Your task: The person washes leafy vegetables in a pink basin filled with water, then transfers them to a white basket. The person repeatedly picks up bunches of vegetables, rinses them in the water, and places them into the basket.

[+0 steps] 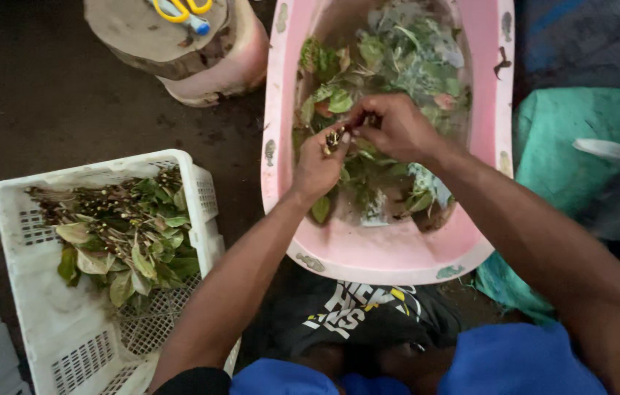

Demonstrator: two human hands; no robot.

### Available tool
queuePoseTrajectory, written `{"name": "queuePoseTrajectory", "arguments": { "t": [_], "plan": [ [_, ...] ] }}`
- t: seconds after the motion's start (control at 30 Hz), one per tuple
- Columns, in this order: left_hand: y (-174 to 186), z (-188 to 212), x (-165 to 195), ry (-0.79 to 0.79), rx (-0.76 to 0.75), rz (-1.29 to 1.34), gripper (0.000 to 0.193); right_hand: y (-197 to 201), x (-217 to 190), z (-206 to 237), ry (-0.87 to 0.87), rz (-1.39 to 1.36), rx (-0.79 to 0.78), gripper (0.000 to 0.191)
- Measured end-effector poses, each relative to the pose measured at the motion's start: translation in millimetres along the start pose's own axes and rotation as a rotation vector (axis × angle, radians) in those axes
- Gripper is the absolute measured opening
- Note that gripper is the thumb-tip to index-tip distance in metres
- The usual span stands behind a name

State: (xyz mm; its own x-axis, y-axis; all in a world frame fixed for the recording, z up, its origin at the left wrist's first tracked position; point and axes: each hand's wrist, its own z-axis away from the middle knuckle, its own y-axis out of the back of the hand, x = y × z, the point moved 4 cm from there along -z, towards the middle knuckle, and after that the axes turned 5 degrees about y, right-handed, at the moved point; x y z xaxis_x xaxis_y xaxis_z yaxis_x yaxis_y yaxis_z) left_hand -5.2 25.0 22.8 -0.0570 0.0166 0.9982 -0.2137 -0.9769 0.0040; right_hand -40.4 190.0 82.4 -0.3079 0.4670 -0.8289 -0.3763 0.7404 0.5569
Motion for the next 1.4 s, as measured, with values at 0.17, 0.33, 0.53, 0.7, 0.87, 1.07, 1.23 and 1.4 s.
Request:
{"name": "queuePoseTrajectory", "arguments": {
  "t": [0.17, 0.33, 0.53, 0.7, 0.87, 1.07, 1.23, 1.4],
  "plan": [
    [-0.7, -1.7, -16.2, 0.152, -0.061, 0.009, 0.018, 8.7, 10.7, 13.2, -0.083, 0.018, 0.09, 0.014],
    [1.1, 0.4, -8.9, 0.105, -0.036, 0.163, 0.017, 28.3, 58.2, 42.5, -0.357, 0.745, -0.547, 0.033],
    [3.4, 0.7, -2.7, 0.189, 0.059, 0.258, 0.016, 17.2, 95.4, 82.3, -0.526, 0.812, -0.597, 0.073],
    [4.0, -0.5, -1.7, 0.158, 0.028, 0.341, 0.02, 31.6, 107.8, 66.1, -0.344, 0.266, -0.374, 0.042],
    [10.4, -0.7, -9.6, 0.233, 0.115, 0.392, 0.019, 48.9, 97.9, 56.9, -0.578, -0.441, -0.064, 0.032],
    [11.3, -1.1, -11.4, 0.187, 0.131, 0.278, 0.022, 48.0, 88.4, 62.3, -0.685, -0.255, 0.124, 0.045],
    [11.4, 0.5, -15.9, 0.217, 0.137, 0.252, 0.019, 43.6, 56.7, 68.7, 0.027, 0.774, 0.235, 0.067],
    [8.6, -3.0, -21.0, 0.217, 0.115, 0.259, 0.017, -10.7, 58.7, 54.7, -0.017, 0.695, -0.228, 0.057]
  ]
}}
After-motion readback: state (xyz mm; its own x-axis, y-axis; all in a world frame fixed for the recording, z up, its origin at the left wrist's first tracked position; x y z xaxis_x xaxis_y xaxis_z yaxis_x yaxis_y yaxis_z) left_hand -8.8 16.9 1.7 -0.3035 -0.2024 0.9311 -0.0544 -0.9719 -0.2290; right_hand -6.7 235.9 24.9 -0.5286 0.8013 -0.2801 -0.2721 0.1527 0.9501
